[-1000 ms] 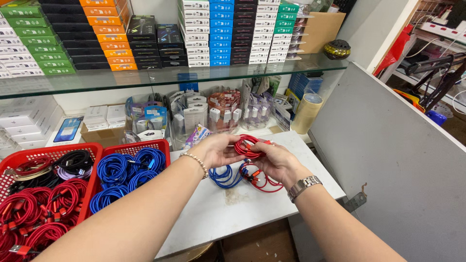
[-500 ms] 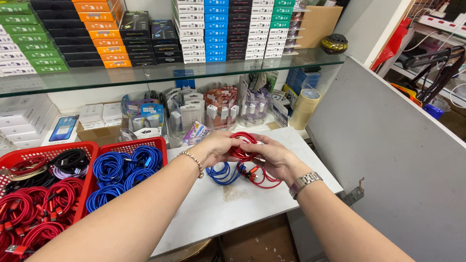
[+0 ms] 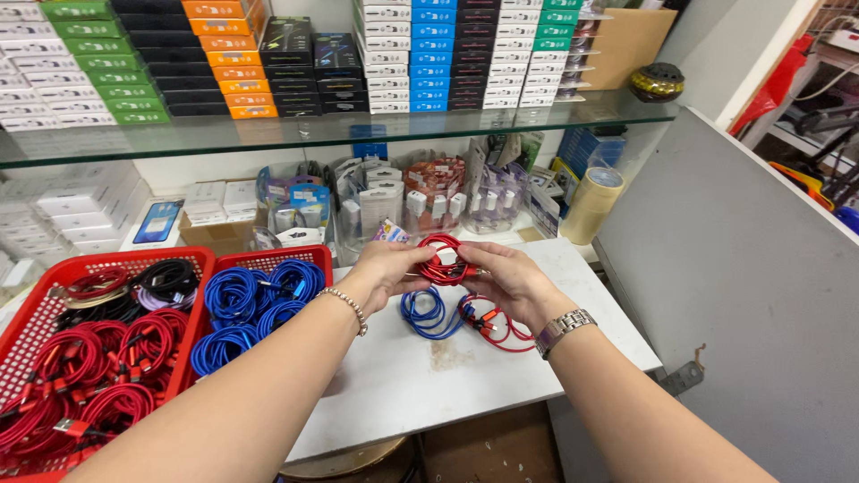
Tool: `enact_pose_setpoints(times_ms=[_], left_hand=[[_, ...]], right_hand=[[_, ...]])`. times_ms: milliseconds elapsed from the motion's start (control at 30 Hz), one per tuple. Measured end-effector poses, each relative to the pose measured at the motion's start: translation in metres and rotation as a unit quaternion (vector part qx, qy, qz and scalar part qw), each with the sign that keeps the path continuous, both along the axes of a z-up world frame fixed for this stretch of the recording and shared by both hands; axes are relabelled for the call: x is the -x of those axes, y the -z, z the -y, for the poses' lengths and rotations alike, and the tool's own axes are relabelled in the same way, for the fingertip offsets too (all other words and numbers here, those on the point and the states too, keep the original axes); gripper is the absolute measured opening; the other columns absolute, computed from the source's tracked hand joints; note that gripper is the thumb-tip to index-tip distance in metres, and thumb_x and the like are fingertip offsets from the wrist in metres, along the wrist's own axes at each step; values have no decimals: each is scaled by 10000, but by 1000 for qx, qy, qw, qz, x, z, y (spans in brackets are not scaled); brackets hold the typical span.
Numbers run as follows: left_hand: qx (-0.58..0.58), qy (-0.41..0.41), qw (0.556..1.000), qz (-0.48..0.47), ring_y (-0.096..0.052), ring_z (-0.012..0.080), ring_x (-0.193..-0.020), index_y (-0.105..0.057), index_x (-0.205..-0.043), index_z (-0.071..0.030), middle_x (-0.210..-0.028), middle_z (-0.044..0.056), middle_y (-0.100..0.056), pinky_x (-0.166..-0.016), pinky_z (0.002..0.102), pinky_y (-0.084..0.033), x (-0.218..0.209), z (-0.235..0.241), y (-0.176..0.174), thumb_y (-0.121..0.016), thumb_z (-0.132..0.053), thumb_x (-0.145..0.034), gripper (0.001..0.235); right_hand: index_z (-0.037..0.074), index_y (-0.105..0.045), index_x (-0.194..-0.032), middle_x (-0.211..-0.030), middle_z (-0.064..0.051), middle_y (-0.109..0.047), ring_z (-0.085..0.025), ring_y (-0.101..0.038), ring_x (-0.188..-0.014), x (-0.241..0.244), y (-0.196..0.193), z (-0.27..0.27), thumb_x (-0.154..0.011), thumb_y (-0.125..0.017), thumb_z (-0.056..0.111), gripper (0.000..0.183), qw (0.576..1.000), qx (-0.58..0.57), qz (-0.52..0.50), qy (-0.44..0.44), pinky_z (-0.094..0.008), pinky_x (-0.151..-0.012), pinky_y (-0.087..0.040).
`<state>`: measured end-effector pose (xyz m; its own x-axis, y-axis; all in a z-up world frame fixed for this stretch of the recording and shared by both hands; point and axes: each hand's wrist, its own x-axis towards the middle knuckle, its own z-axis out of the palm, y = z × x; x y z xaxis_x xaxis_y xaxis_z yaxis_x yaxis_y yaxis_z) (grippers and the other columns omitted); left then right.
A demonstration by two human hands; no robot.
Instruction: The person untangles and coils red and blue USB cables on a white table, then places them into red plastic baskets. The person handles each cable individually, straightens it, wraps it into a loop, and deposits it into the appropriate basket.
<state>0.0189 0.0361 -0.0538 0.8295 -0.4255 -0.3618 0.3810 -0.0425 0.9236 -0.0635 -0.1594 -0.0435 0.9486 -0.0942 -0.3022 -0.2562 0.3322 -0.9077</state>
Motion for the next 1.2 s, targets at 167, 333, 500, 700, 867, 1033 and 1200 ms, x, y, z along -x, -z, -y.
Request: enact_pose_setpoints(times_ms=[167,333,500,700,867,1033,1200], left_hand=[[3,-147,987,68,-782,231,-813,-649,-1095,9,-1007,179,-760,-676,330,-674,9,-34,-4,-781,-118,-848,308],[-56,-238,961,127,-776,217,-788,-670,-1033,44,-984,168,-742,-623,310,-644,28,-74,-17,-808,-136,-839,298],[-92,-284,945,133,-769,179,-758,-719,-961,25,-915,125,-772,-605,286,-662,36,-117,-26,-797,-151,-845,224],[-94,-338,928,122,-754,161,-717,-755,-944,26,-887,123,-774,-594,283,-658,44,-168,-20,-796,-144,-847,200],[-119,-389,908,100,-745,164,-720,-765,-914,32,-882,115,-773,-589,287,-650,51,-209,-15,-812,-137,-844,189],[-106,-423,896,87,-745,157,-714,-784,-944,30,-886,111,-779,-574,283,-646,64,-248,-11,-805,-118,-835,185],[-130,-450,881,64,-740,157,-689,-785,-955,31,-895,100,-783,-568,267,-634,72,-285,-9,-801,-128,-846,193]], right_hand=[[76,-691,-1162,-1070,-44,-727,-131,-680,-951,-24,1,-34,-921,-719,156,256,998,50,-1,-42,-278,-846,-544],[52,-677,-1157,-1073,-62,-733,-150,-704,-958,-47,6,-73,-888,-741,141,291,994,16,22,-110,-290,-874,-565],[41,-672,-1154,-1071,-62,-719,-141,-705,-964,-59,8,-118,-882,-746,150,303,988,23,11,-154,-287,-912,-593],[45,-687,-1127,-1070,-52,-726,-132,-714,-955,-71,11,-174,-872,-747,153,283,979,19,-16,-201,-238,-875,-617],[69,-684,-1133,-1069,-38,-711,-129,-696,-973,-81,19,-217,-883,-754,152,273,970,43,-24,-239,-293,-859,-604],[56,-699,-1147,-1071,-47,-733,-142,-706,-991,-87,27,-261,-891,-741,136,272,959,30,-25,-281,-299,-871,-605],[44,-703,-1159,-1064,-54,-742,-150,-710,-1002,-91,33,-303,-900,-722,133,275,951,29,-33,-306,-313,-890,-606]])
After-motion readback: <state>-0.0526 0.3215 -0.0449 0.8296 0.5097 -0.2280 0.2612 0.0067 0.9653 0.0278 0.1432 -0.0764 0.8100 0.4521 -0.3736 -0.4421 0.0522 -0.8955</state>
